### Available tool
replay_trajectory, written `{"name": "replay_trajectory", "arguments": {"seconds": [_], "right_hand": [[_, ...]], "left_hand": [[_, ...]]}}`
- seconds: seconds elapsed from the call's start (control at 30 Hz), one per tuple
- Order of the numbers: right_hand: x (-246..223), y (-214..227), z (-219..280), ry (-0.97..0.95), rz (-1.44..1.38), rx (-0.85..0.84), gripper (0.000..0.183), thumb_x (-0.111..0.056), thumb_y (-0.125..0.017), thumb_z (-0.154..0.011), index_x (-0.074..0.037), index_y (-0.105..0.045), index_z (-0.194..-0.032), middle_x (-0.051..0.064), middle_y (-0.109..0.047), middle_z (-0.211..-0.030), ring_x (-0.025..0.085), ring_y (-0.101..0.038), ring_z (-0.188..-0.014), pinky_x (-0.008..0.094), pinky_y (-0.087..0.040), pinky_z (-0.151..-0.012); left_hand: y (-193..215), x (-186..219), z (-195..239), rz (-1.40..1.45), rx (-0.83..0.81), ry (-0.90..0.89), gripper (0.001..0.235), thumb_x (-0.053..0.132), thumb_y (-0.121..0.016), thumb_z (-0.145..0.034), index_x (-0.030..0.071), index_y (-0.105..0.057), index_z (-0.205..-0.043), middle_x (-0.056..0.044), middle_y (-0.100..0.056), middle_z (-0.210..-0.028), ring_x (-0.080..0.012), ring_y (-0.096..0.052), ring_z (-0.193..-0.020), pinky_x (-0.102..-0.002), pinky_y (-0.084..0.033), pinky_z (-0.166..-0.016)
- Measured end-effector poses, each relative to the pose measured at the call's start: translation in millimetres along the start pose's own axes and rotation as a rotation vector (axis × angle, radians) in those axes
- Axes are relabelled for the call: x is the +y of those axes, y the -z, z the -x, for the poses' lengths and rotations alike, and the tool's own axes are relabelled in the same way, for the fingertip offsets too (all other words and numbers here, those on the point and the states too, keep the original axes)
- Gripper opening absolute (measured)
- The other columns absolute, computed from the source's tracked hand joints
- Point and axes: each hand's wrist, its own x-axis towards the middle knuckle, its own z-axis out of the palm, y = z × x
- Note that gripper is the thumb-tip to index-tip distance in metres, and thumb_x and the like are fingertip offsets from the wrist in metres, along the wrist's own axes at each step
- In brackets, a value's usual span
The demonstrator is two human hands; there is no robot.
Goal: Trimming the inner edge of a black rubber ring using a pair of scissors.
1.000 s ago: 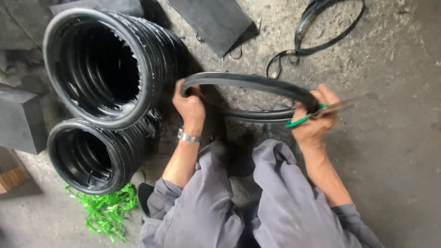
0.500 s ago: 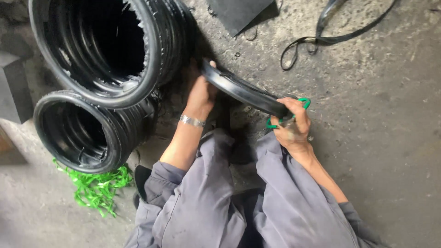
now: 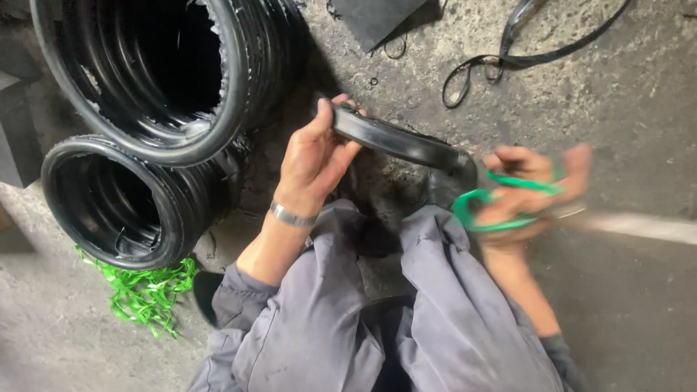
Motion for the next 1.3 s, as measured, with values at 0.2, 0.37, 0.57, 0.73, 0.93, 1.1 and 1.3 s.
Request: {"name": "replay_trajectory", "arguments": {"seconds": [0.2, 0.37, 0.57, 0.73, 0.93, 1.1, 1.3], "right_hand": [[21.7, 50.8, -4.5, -0.465, 0.366, 0.037, 0.072, -0.029, -0.082, -0.090, -0.004, -0.051, -0.150, 0.008, -0.066, -0.087, 0.011, -0.062, -0.068, 0.028, -0.051, -0.061], [5.9, 48.2, 32.6, -0.397, 0.927, -0.255, 0.068, -0.019, -0.087, -0.086, -0.001, -0.062, -0.146, 0.011, -0.074, -0.091, 0.019, -0.063, -0.056, 0.038, -0.051, -0.057], [-15.6, 45.5, 28.8, -0.102, 0.831, -0.207, 0.065, -0.012, -0.091, -0.084, 0.001, -0.064, -0.142, 0.013, -0.073, -0.094, 0.020, -0.067, -0.069, 0.037, -0.056, -0.065], [12.2, 5.2, 2.7, -0.268, -0.103, -0.391, 0.076, 0.005, -0.084, -0.084, 0.005, -0.044, -0.148, 0.022, -0.068, -0.137, 0.027, -0.068, -0.129, 0.037, -0.058, -0.106], [34.5, -61.0, -3.9, -0.646, -0.373, -0.730, 0.064, -0.005, -0.084, -0.086, -0.002, -0.051, -0.141, 0.010, -0.072, -0.115, 0.012, -0.068, -0.105, 0.028, -0.057, -0.091], [26.4, -54.3, -4.2, -0.643, -0.290, -0.756, 0.066, -0.007, -0.085, -0.084, -0.003, -0.050, -0.138, 0.005, -0.069, -0.100, 0.010, -0.064, -0.091, 0.027, -0.054, -0.079], [51.9, -1.7, -45.1, -0.251, -0.292, -0.273, 0.018, -0.010, -0.067, -0.109, -0.005, -0.056, -0.123, 0.002, -0.057, -0.080, 0.012, -0.058, -0.066, 0.027, -0.049, -0.061]], "left_hand": [[-37.6, 6.0, 37.1, -0.119, -0.085, 0.063, 0.043, 0.029, -0.056, -0.110, 0.005, -0.051, -0.146, -0.014, -0.063, -0.133, -0.0336, -0.061, -0.129, -0.052, -0.052, -0.112], [-44.3, 3.5, 64.0, -0.171, -0.146, 0.124, 0.042, 0.026, -0.057, -0.110, 0.008, -0.049, -0.147, -0.012, -0.063, -0.138, -0.0331, -0.060, -0.134, -0.051, -0.052, -0.116], [-10.2, -4.1, 48.0, -0.172, -0.177, 0.111, 0.038, 0.023, -0.057, -0.113, 0.010, -0.049, -0.148, -0.007, -0.062, -0.137, -0.0243, -0.062, -0.131, -0.046, -0.053, -0.114], [3.5, -12.1, 53.3, -0.331, -0.084, 0.096, 0.039, 0.021, -0.058, -0.112, 0.005, -0.052, -0.146, -0.003, -0.066, -0.124, -0.0152, -0.065, -0.111, -0.033, -0.053, -0.099], [1.7, -7.6, 64.6, -0.460, 0.003, 0.092, 0.038, 0.019, -0.062, -0.108, 0.002, -0.055, -0.142, -0.004, -0.068, -0.121, -0.0127, -0.064, -0.105, -0.028, -0.051, -0.090], [12.1, -10.3, 68.3, -0.526, -0.015, 0.072, 0.040, 0.019, -0.064, -0.109, 0.000, -0.056, -0.143, -0.005, -0.068, -0.119, -0.0127, -0.063, -0.104, -0.028, -0.051, -0.092], [5.2, -2.0, 70.4, -0.480, -0.013, 0.049, 0.039, 0.022, -0.064, -0.107, -0.001, -0.056, -0.138, -0.008, -0.064, -0.115, -0.0203, -0.066, -0.106, -0.043, -0.058, -0.100]]}}
